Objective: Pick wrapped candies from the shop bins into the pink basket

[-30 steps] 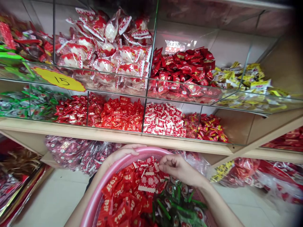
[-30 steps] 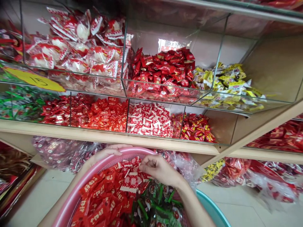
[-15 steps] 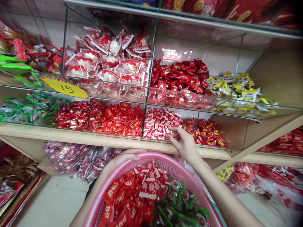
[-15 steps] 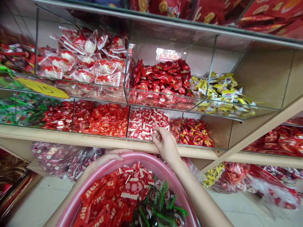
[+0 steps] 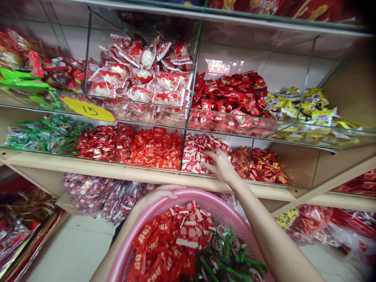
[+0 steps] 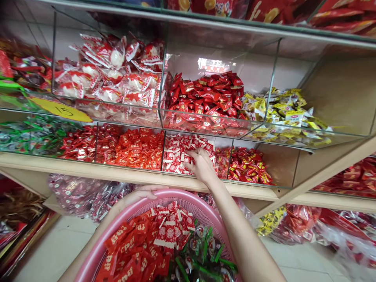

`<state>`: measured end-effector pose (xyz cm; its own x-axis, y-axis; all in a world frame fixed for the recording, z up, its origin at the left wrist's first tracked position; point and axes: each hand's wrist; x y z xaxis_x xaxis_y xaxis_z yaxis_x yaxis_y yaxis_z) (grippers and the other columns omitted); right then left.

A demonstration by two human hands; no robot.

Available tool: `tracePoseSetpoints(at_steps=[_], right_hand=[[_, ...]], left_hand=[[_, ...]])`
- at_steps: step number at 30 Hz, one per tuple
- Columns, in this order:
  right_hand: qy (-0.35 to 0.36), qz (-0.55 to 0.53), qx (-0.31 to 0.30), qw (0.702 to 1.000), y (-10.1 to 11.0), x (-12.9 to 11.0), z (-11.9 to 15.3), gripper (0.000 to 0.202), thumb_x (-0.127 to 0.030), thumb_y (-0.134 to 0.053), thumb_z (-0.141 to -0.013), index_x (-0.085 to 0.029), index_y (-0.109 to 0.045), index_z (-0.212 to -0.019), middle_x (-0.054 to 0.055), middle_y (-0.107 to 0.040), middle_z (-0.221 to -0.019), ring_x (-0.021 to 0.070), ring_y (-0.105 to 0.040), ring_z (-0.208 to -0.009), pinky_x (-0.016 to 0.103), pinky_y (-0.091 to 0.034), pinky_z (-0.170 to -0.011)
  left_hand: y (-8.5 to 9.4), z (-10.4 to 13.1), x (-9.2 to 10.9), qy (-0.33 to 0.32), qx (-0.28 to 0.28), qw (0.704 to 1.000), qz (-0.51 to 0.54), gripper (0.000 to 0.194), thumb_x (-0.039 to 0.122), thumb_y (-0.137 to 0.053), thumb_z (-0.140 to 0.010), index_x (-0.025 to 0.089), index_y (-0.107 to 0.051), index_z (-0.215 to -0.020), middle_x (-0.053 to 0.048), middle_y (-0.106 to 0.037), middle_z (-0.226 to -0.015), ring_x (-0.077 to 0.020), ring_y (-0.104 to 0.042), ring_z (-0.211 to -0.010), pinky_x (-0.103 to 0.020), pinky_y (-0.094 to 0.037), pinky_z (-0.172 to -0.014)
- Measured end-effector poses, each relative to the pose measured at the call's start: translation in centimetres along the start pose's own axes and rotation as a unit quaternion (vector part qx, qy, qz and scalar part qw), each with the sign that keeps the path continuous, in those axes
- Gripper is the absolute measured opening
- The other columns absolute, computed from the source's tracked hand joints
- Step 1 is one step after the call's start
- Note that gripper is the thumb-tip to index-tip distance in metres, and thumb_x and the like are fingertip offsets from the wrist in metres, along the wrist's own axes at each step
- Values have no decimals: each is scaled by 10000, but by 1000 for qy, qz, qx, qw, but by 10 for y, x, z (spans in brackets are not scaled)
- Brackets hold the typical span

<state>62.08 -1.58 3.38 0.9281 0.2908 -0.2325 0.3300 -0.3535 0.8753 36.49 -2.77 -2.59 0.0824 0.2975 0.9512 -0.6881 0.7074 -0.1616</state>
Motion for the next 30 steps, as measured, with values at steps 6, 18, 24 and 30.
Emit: tracePoseSetpoints(at_steps=[6,18,24,30], right_hand=[[-18,-19,-1,1000,-5,3,0,305,-298,-575,-771,-154,-612,-1037,85,-508,-907,224,-487,-900,333,-384,-833],[-11,-120,79,990,-6,3,8,146,-280,-552,-777,-197,-505,-888,41,-579,-844,191,-490,-757,302,-388,-684],[8,-250,98,963,27,-28,24,179,-309,-587,-783,-192,-531,-905,16,-565,-830,140,-488,-720,261,-381,-655],[83,-332,-356,870,38,-56,44,152,-287,-656,-720,-187,-560,-782,-54,-505,-667,88,-427,-586,210,-320,-511]], left_hand=[[0,-2,-2,11,1,1000,17,514,173,-572,-626,196,-615,-1138,-19,-659,-1115,-225,-582,-1009,-302,-366,-935],[-1,-1,-4,26,-1,997,73,485,134,-578,-654,176,-609,-1136,-37,-690,-1043,-213,-620,-923,-307,-408,-877],[-1,-3,-5,10,-20,997,74,468,127,-570,-666,176,-613,-1130,-41,-688,-1043,-213,-620,-924,-323,-397,-901],[-4,-3,-2,-6,-14,998,55,438,130,-574,-642,180,-646,-1071,-30,-695,-1030,-207,-622,-903,-316,-397,-898]])
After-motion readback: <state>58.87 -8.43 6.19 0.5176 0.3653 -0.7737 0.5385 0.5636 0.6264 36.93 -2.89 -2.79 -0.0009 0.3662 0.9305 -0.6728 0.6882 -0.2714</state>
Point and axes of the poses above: each hand's wrist, its own z-axis away from the middle knuckle, its own y-axis out of the back of the hand, x = y × z
